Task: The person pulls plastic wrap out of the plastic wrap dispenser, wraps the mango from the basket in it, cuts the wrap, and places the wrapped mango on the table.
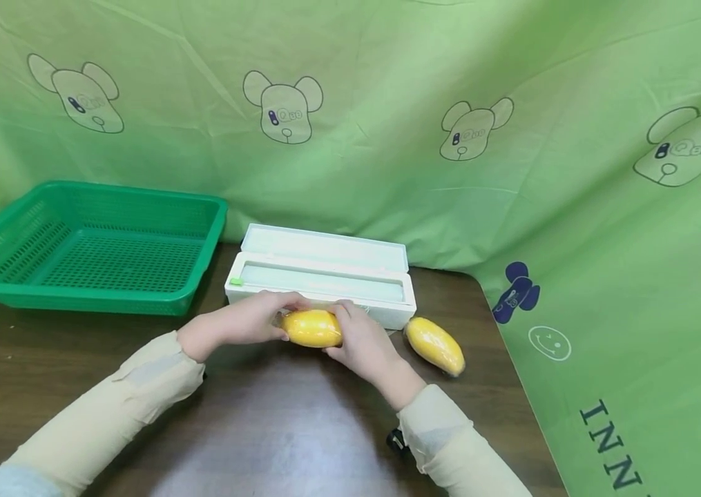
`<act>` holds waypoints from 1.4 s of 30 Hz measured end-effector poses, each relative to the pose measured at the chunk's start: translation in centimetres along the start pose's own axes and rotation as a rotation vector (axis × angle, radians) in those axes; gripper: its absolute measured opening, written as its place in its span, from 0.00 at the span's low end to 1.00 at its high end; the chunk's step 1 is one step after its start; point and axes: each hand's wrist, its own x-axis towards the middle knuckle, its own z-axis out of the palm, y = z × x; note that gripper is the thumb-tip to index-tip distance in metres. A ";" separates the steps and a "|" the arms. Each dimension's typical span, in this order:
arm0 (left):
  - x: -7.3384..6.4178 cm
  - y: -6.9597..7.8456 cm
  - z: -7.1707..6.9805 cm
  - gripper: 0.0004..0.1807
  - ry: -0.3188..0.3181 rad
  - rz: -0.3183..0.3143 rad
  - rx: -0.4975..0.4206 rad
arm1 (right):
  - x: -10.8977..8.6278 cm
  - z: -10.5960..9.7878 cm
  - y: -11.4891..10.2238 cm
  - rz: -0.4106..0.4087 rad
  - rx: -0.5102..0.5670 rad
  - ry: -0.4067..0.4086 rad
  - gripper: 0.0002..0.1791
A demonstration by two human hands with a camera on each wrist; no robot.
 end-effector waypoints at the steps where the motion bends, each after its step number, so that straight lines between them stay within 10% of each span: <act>1: -0.2 0.3 0.0 0.33 0.014 0.006 0.022 | 0.0 -0.2 -0.1 0.004 -0.001 0.002 0.37; 12: -0.1 2.1 1.0 0.36 0.166 0.054 0.293 | 0.1 -1.7 0.2 -0.010 -0.031 0.035 0.38; 42: 1.1 -0.2 2.0 0.25 0.208 -0.007 0.199 | 0.4 1.2 1.1 -0.004 0.001 0.120 0.31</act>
